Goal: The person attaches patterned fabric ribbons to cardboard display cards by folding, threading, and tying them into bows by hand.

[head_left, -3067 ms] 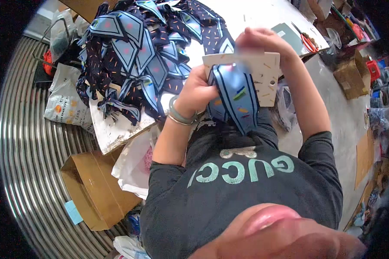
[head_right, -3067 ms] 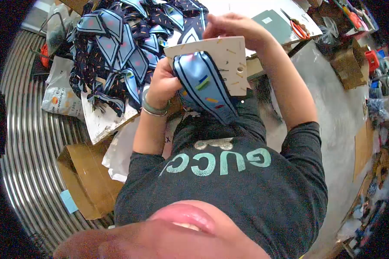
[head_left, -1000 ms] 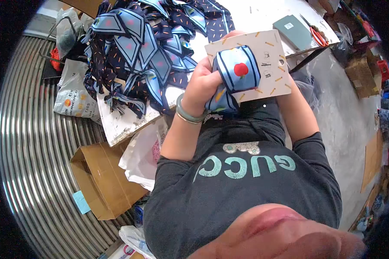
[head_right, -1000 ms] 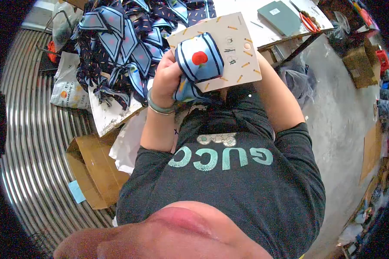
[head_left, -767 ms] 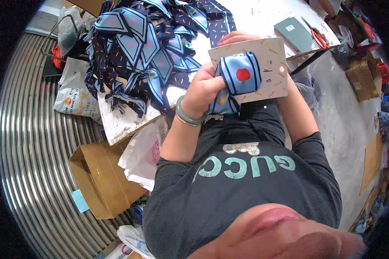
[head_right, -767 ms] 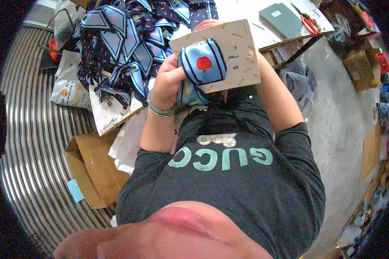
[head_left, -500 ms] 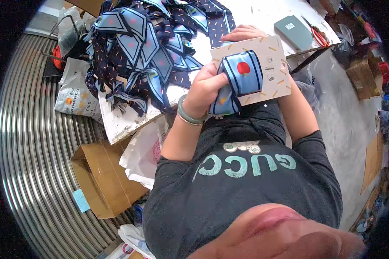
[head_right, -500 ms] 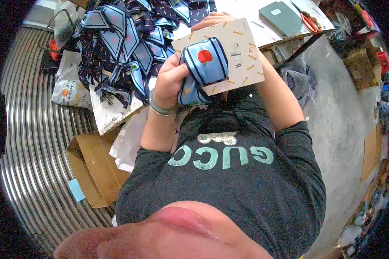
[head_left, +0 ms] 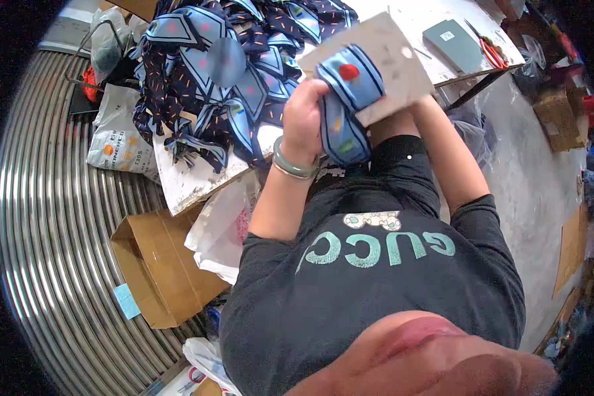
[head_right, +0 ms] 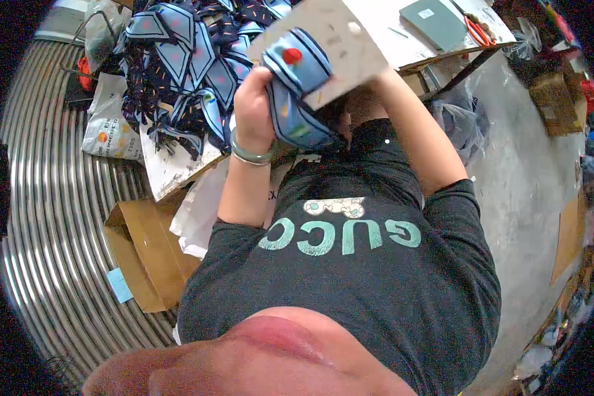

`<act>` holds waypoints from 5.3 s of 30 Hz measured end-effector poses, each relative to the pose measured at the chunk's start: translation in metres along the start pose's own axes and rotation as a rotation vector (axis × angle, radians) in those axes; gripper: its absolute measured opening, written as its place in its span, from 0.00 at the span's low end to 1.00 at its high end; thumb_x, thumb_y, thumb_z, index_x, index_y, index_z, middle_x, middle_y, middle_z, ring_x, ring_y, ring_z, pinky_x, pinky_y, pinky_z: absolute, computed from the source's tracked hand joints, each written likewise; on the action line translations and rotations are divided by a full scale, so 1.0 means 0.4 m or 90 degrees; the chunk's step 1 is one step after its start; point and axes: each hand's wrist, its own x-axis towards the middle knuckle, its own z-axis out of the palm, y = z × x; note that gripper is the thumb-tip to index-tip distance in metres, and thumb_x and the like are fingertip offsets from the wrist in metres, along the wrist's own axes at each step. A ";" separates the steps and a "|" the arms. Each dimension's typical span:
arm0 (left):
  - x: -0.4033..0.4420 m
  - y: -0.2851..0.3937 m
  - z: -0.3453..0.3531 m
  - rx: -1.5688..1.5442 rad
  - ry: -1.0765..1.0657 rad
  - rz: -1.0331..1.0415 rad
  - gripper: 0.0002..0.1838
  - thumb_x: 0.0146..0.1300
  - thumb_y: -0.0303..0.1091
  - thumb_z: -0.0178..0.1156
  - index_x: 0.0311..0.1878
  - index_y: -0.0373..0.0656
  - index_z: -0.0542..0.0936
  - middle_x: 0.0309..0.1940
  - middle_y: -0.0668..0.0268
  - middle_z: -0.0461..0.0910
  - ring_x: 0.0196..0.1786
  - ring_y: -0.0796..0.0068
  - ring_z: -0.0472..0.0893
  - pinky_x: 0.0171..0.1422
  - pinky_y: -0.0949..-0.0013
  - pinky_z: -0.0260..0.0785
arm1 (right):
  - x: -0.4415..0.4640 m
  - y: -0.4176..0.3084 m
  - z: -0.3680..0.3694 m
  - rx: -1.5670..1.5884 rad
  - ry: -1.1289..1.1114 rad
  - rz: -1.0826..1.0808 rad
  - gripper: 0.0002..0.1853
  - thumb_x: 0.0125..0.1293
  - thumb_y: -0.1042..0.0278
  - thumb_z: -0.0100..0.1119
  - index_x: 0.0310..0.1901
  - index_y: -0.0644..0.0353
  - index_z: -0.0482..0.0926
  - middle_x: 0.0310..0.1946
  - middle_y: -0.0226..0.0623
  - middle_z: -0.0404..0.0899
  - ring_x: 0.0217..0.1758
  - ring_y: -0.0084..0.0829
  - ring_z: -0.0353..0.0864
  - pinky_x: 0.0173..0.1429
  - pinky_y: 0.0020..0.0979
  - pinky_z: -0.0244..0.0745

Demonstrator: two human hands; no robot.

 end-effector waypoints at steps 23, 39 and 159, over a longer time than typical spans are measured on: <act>0.147 0.184 -0.081 -0.182 0.196 0.166 0.17 0.74 0.41 0.48 0.56 0.38 0.73 0.48 0.60 0.80 0.50 0.64 0.80 0.57 0.59 0.73 | -0.429 -0.028 -0.237 0.578 -0.511 0.461 0.11 0.42 0.75 0.75 0.28 0.66 0.83 0.22 0.27 0.79 0.26 0.18 0.73 0.33 0.25 0.69; 0.125 0.111 0.098 -0.067 0.163 0.278 0.16 0.68 0.31 0.59 0.55 0.37 0.72 0.49 0.66 0.76 0.48 0.78 0.75 0.53 0.72 0.68 | -0.588 0.044 -0.339 0.333 0.326 0.596 0.09 0.64 0.73 0.52 0.42 0.64 0.79 0.31 0.26 0.77 0.33 0.18 0.73 0.41 0.21 0.69; 0.050 -0.010 0.173 -0.332 0.046 -0.171 0.19 0.75 0.42 0.42 0.51 0.35 0.74 0.42 0.60 0.81 0.42 0.70 0.83 0.46 0.65 0.78 | -0.036 -0.246 -0.279 0.042 -0.093 -0.004 0.15 0.44 0.80 0.62 0.38 0.58 0.76 0.43 0.34 0.78 0.51 0.37 0.73 0.58 0.37 0.61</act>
